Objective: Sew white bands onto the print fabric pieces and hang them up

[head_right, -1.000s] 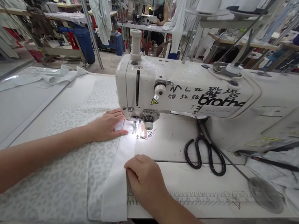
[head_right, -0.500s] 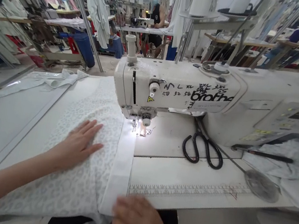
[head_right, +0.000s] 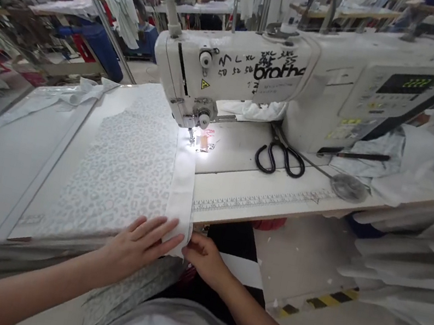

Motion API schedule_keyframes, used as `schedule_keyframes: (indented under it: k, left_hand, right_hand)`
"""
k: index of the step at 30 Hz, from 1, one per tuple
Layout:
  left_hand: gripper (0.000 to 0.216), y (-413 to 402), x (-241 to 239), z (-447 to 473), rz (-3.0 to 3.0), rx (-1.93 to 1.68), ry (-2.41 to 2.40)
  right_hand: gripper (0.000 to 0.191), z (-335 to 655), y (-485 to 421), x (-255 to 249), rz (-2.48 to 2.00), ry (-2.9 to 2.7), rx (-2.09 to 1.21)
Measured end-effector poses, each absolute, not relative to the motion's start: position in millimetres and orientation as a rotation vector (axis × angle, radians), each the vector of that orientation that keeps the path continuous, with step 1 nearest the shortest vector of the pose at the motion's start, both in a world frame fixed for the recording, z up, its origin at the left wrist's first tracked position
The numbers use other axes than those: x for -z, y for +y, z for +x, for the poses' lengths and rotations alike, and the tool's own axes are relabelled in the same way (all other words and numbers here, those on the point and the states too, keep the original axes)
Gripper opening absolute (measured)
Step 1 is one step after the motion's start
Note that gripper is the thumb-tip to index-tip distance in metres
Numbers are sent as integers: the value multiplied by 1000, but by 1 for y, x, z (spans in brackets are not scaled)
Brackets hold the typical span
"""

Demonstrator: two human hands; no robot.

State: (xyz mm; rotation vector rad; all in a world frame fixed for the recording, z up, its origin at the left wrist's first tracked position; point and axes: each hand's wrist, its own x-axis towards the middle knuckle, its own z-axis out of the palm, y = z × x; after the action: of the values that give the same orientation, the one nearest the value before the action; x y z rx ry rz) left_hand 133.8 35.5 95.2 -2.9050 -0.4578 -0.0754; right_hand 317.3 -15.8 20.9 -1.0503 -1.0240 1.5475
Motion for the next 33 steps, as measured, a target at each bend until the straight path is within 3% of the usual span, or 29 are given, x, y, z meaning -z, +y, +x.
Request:
schedule_keyframes:
  k: [8,22,33]
  left_hand:
    - [25,30,-88,145,-3091,408,-208]
    - [19,14,-88,146,-3248,759,-202]
    - [24,8,-75,142,-3227,727,-257]
  right_hand:
    - [24,326,-57,-31,-1072,-890,-1580]
    - [33,329,-70,-41,-1073,-890,-1759]
    - [30,329,-69,-41,-1067,-873,-1827]
